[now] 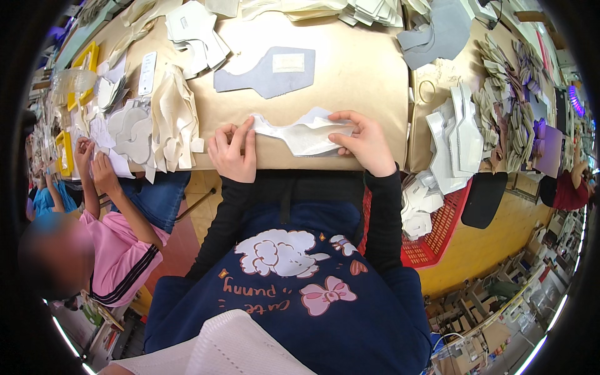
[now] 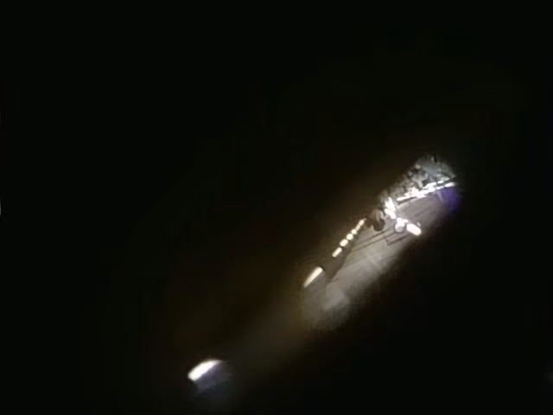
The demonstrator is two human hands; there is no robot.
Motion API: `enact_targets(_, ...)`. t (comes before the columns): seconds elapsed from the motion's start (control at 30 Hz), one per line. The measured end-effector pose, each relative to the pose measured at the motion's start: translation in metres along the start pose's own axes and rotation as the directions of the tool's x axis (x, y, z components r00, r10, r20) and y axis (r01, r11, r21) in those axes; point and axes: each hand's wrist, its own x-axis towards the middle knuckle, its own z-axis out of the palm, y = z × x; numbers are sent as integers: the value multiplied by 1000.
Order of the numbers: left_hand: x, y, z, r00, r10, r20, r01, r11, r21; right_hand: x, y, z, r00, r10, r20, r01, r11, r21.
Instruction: The person repeatedly picks up white face masks from a table, folds them by hand, and places them into a red basket. The person also handles a grey mask template and stacks folded masks on the table before transferring them to the basket.
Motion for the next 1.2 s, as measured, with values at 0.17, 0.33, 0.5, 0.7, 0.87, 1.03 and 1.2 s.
enact_targets(0.17,-1,0,0,1000,3,-2,-3,1000,-2,0,0,-1,1000,21,2,-21,1000,20)
enact_targets(0.33,0,0,-1,1000,-12,28,13,999,-30,1,0,1,1000,12,-20,-12,1000,0)
enact_targets(0.5,2,14,-18,987,160,21,-154,973,-170,2,3,4,999,-19,-41,19,1000,-15)
enact_targets(0.7,5,50,-7,898,392,199,-357,915,-190,2,2,12,993,-81,-83,74,994,-81)
enact_targets(0.87,12,59,9,860,431,274,-408,903,-138,-12,-2,15,977,-131,-169,98,976,-194)
enact_targets(1.03,18,60,10,834,426,351,-403,904,-141,-21,5,10,952,-198,-232,151,967,-207)
enact_targets(1.2,21,56,10,831,444,336,-404,896,-184,-21,24,14,917,-276,-286,234,957,-174)
